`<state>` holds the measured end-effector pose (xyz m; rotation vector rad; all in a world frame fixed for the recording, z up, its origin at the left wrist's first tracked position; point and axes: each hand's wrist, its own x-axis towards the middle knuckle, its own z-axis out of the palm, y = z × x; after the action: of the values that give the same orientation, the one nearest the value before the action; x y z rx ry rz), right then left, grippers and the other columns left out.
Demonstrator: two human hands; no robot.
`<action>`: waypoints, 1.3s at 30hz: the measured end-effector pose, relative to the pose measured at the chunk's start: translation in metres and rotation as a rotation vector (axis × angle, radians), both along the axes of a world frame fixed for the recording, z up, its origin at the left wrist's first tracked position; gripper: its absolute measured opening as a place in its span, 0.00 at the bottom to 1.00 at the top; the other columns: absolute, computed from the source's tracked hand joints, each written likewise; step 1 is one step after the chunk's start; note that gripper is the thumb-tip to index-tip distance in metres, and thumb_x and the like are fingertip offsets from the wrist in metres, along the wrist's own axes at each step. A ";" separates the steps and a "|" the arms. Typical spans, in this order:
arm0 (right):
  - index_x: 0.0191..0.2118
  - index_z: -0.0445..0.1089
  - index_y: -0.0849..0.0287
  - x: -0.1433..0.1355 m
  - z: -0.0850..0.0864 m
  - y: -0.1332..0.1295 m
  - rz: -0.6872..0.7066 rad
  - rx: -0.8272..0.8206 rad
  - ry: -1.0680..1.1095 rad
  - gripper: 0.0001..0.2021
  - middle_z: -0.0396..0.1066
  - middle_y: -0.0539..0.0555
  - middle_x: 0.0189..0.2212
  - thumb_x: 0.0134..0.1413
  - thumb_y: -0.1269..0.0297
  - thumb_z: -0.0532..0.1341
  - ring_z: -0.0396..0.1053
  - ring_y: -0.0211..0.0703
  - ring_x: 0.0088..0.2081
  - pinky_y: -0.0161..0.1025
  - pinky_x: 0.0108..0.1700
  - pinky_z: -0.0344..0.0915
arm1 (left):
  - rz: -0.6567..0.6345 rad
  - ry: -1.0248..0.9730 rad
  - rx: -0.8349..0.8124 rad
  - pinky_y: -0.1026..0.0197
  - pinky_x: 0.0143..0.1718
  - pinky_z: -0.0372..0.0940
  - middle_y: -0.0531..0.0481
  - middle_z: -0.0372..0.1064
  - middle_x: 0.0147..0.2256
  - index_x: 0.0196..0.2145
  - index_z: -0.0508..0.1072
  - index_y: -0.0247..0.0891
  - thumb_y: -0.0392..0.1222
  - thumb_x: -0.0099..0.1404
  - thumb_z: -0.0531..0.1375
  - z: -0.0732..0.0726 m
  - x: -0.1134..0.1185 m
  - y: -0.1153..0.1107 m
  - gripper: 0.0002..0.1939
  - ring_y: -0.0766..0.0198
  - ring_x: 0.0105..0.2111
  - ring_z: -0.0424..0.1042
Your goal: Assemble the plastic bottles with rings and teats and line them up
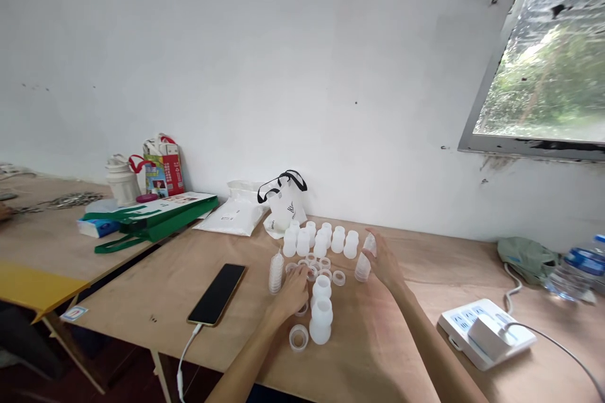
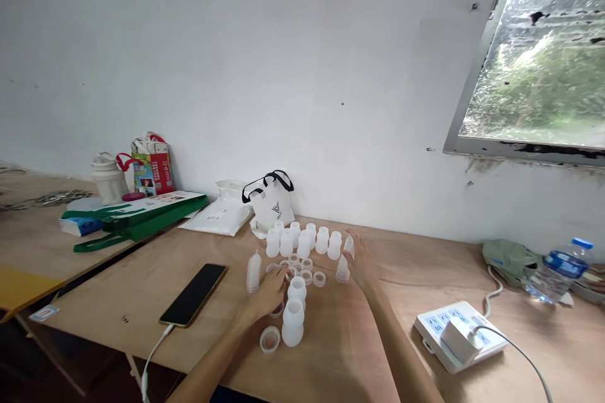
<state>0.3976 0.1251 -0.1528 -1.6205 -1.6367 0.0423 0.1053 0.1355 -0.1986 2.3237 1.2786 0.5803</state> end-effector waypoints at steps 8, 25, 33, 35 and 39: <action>0.67 0.56 0.47 -0.004 0.005 0.011 0.066 -0.073 -0.073 0.27 0.68 0.58 0.60 0.64 0.63 0.54 0.68 0.56 0.59 0.52 0.56 0.68 | 0.006 -0.214 0.081 0.54 0.60 0.62 0.43 0.66 0.52 0.47 0.66 0.39 0.17 0.46 0.48 -0.003 -0.010 -0.019 0.32 0.56 0.57 0.66; 0.73 0.50 0.47 -0.002 0.010 0.005 -0.072 -0.056 0.005 0.32 0.68 0.59 0.63 0.67 0.47 0.51 0.71 0.60 0.57 0.54 0.54 0.68 | 0.197 -0.370 0.073 0.62 0.27 0.47 0.60 0.47 0.19 0.22 0.51 0.42 0.53 0.70 0.48 -0.015 -0.034 -0.043 0.21 0.67 0.21 0.54; 0.69 0.56 0.53 0.000 0.023 0.004 -0.197 0.115 0.145 0.36 0.69 0.62 0.61 0.61 0.40 0.53 0.71 0.61 0.54 0.53 0.51 0.67 | 0.232 -0.442 0.213 0.63 0.25 0.49 0.60 0.46 0.19 0.21 0.52 0.41 0.52 0.72 0.50 0.007 -0.031 -0.058 0.23 0.68 0.21 0.53; 0.68 0.56 0.54 -0.001 0.028 -0.002 -0.225 0.166 0.196 0.37 0.71 0.62 0.57 0.60 0.39 0.54 0.73 0.58 0.49 0.51 0.49 0.68 | 0.288 -0.483 0.359 0.63 0.26 0.52 0.59 0.48 0.20 0.21 0.55 0.41 0.51 0.74 0.52 0.019 -0.035 -0.064 0.24 0.67 0.21 0.54; 0.66 0.59 0.50 -0.010 0.035 -0.030 -0.266 0.348 0.359 0.36 0.69 0.59 0.58 0.57 0.39 0.61 0.72 0.52 0.47 0.47 0.49 0.67 | 0.461 -0.564 0.606 0.61 0.33 0.61 0.55 0.61 0.27 0.27 0.65 0.41 0.49 0.74 0.56 0.041 -0.050 -0.068 0.18 0.63 0.28 0.63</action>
<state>0.3875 0.0951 -0.1180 -1.4480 -1.0802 -0.0804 0.0557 0.0679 -0.1576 2.0039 1.4763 1.8412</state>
